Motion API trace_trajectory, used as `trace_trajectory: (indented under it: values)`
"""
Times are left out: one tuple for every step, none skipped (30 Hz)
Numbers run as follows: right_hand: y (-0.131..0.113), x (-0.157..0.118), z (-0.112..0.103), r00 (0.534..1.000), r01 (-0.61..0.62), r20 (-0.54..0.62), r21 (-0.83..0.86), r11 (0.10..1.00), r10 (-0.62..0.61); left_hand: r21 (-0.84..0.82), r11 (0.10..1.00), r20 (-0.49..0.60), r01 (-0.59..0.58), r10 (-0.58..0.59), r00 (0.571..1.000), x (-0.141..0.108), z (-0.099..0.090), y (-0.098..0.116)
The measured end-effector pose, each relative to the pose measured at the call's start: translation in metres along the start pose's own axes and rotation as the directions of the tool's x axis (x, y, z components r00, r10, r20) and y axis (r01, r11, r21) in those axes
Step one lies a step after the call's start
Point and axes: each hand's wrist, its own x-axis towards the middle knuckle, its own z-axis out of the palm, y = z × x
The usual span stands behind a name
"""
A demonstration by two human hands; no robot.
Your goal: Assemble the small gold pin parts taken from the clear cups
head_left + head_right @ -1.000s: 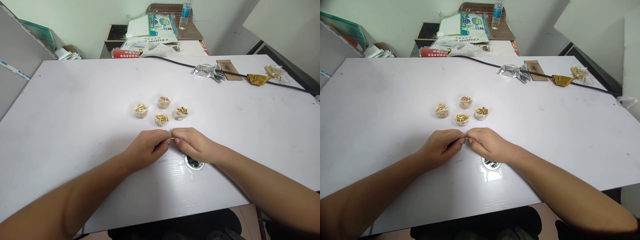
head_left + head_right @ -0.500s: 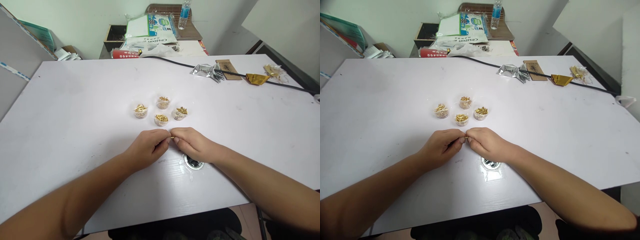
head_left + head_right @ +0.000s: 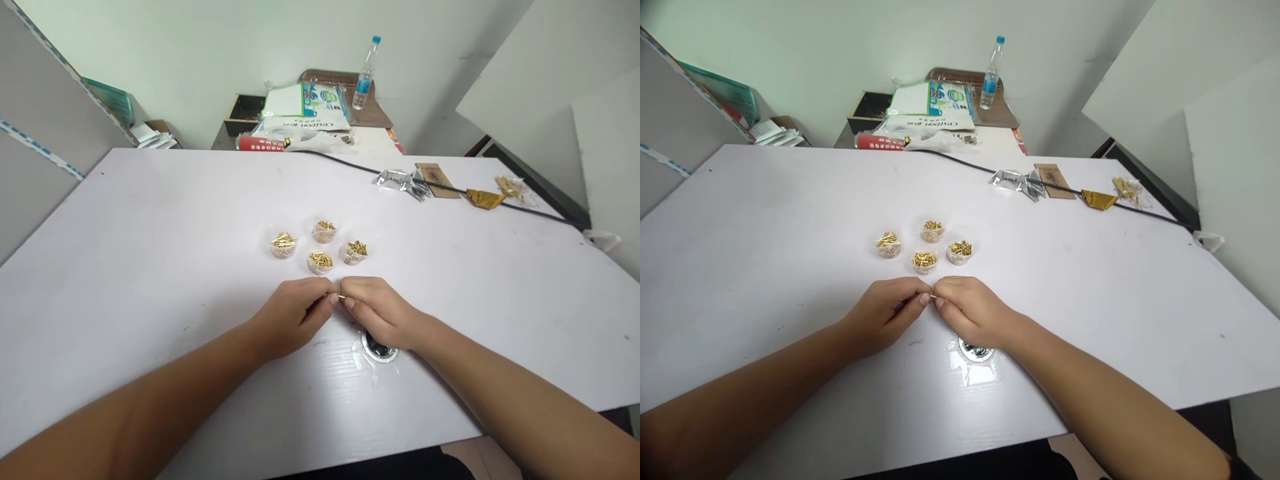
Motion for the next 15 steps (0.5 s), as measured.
trace_trajectory:
  values:
    - [0.000, 0.000, 0.000, 1.000, 0.016, -0.011, -0.026, 1.000, -0.016, -0.017, 1.000, -0.007, 0.010, -0.010, 1.000, -0.001, 0.000, 0.000]
    - [-0.001, 0.000, -0.001, 0.999, 0.038, -0.030, -0.053, 0.998, -0.040, -0.040, 0.999, -0.012, 0.015, -0.016, 1.000, -0.001, 0.000, -0.001]
    - [-0.001, 0.000, -0.002, 0.996, 0.059, -0.055, -0.083, 0.995, -0.063, -0.063, 0.998, -0.014, 0.016, -0.017, 1.000, -0.002, -0.001, -0.001]
    - [-0.003, 0.000, -0.005, 0.992, 0.081, -0.082, -0.113, 0.990, -0.091, -0.084, 0.996, -0.016, 0.014, -0.016, 1.000, -0.002, -0.001, -0.002]
    - [-0.004, 0.001, -0.008, 0.987, 0.100, -0.112, -0.144, 0.984, -0.117, -0.099, 0.995, -0.017, 0.011, -0.013, 1.000, -0.002, -0.001, -0.002]
    - [-0.007, 0.002, -0.012, 0.980, 0.112, -0.145, -0.177, 0.978, -0.138, -0.106, 0.994, -0.016, 0.008, -0.010, 1.000, -0.002, -0.001, -0.003]
    - [-0.009, 0.004, -0.016, 0.972, 0.116, -0.178, -0.209, 0.971, -0.154, -0.108, 0.994, -0.010, 0.004, -0.005, 1.000, -0.002, -0.001, -0.003]
    - [-0.012, 0.006, -0.021, 0.962, 0.114, -0.214, -0.243, 0.963, -0.167, -0.108, 0.994, 0.001, -0.001, 0.002, 1.000, -0.002, -0.001, -0.003]
    - [-0.016, 0.009, -0.026, 0.953, 0.105, -0.246, -0.277, 0.955, -0.176, -0.108, 0.994, 0.018, -0.011, 0.013, 1.000, -0.002, -0.001, -0.004]
    - [-0.019, 0.013, -0.031, 0.946, 0.099, -0.265, -0.317, 0.943, -0.189, -0.105, 0.994, 0.035, -0.023, 0.027, 0.999, -0.003, -0.001, -0.004]
    - [-0.021, 0.018, -0.035, 0.940, 0.092, -0.273, -0.368, 0.925, -0.203, -0.101, 0.994, 0.054, -0.039, 0.045, 0.998, -0.003, -0.001, -0.004]
    - [-0.024, 0.024, -0.038, 0.945, 0.088, -0.252, -0.424, 0.902, -0.210, -0.094, 0.994, 0.073, -0.057, 0.064, 0.995, -0.004, -0.001, -0.005]
    - [-0.026, 0.030, -0.040, 0.951, 0.082, -0.223, -0.487, 0.870, -0.214, -0.084, 0.994, 0.090, -0.075, 0.082, 0.993, -0.005, 0.000, -0.005]
    - [-0.027, 0.038, -0.042, 0.962, 0.063, -0.187, -0.554, 0.830, -0.198, -0.074, 0.993, 0.105, -0.088, 0.096, 0.990, -0.005, 0.000, -0.005]
    - [-0.028, 0.046, -0.042, 0.973, 0.059, -0.141, -0.608, 0.792, -0.181, -0.064, 0.993, 0.117, -0.096, 0.103, 0.988, -0.006, 0.000, -0.005]
